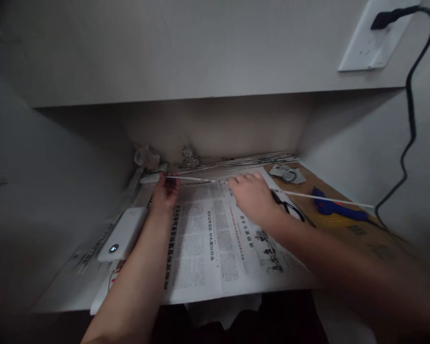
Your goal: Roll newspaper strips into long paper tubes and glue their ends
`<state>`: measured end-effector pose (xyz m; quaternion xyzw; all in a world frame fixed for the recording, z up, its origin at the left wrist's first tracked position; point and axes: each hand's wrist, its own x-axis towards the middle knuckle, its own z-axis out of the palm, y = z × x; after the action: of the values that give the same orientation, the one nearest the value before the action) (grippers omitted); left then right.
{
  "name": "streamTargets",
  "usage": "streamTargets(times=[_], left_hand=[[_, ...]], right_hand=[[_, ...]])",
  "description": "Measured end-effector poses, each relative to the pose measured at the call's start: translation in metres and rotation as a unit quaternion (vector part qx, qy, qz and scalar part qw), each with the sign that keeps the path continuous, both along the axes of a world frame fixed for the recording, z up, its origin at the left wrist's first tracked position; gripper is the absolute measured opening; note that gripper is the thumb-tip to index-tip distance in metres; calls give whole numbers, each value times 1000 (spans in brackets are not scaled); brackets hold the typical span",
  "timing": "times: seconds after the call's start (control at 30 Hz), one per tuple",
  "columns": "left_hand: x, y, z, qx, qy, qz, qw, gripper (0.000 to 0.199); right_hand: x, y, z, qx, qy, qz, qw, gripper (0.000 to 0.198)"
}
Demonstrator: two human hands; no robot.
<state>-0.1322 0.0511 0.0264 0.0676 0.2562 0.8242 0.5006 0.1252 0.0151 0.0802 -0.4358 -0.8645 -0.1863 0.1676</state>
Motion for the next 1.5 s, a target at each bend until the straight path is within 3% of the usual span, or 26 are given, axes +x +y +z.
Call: streamTargets(times=[0.07,0.13,0.17,0.27,0.3,0.33,0.4,0.5,0.57,0.6,0.67,0.77,0.8,0.83,0.87,1.0,1.07,1.1,1.13,1.23,1.27,1.3,1.33,1.37,1.47,1.5], left_hand=[[0,1,1,7,-23,-5,1000,24],[1,0,1,10,-42,-17,999,26],[2,0,1,7,-46,-31,998,26],[5,-3,0,-10,-41,-91,995,22],[6,-4,0,-13,-36,-107,993,22],[8,-5,0,-16,-32,-118,992,22],[13,-6,0,-17,-34,-130,991,25],[20,-7,2,-10,-57,-139,989,31],[24,-8,4,-2,-70,-139,988,36],[25,-8,5,1,-73,-139,988,38],[26,-10,7,11,-83,-145,986,40],[26,-11,10,42,-101,-165,980,40],[26,-11,10,51,-105,-172,978,39],[26,-12,11,56,-105,-177,977,39],[25,-12,11,57,-104,-181,976,39],[26,-12,12,53,-99,-181,977,38],[26,-13,12,54,-98,-177,978,38],[27,-14,13,56,-98,-178,978,38],[27,-15,13,60,-98,-181,977,39],[27,-16,14,78,-104,-198,971,39],[27,-16,14,84,-106,-200,970,39],[26,-15,14,89,-108,-199,970,39],[26,-15,14,90,-109,-196,970,39],[26,-14,13,89,-109,-192,971,39],[26,-12,12,74,-108,-181,975,38],[26,-12,12,69,-108,-176,976,38]], right_hand=[[0,-18,-5,-103,27,5,994,23],[1,-34,-12,-277,98,28,955,28],[1,-40,-15,-386,144,45,910,31],[3,-54,-27,-642,275,73,712,39],[5,-57,-31,-673,304,72,671,41],[6,-59,-34,-677,320,70,659,41],[8,-64,-38,-619,314,67,717,37],[8,-72,-42,-430,248,47,867,25],[7,-78,-48,-371,240,29,896,21],[7,-81,-51,-396,260,27,880,23],[7,-86,-60,-529,330,42,781,29],[10,-88,-70,-698,420,68,576,34],[11,-88,-71,-717,431,69,543,35],[13,-88,-70,-719,431,64,542,36],[14,-88,-68,-701,423,56,571,36],[18,-89,-58,-477,345,24,808,28],[18,-93,-58,-443,330,25,833,27],[19,-96,-59,-489,341,30,802,29],[19,-98,-61,-561,361,40,744,31],[21,-104,-68,-745,426,75,507,36],[22,-105,-68,-769,438,81,459,36],[22,-105,-67,-777,439,84,444,38],[21,-105,-65,-768,433,83,465,39],[20,-104,-62,-742,422,77,516,39],[15,-98,-53,-569,389,49,723,29],[13,-96,-51,-512,382,41,768,25]])
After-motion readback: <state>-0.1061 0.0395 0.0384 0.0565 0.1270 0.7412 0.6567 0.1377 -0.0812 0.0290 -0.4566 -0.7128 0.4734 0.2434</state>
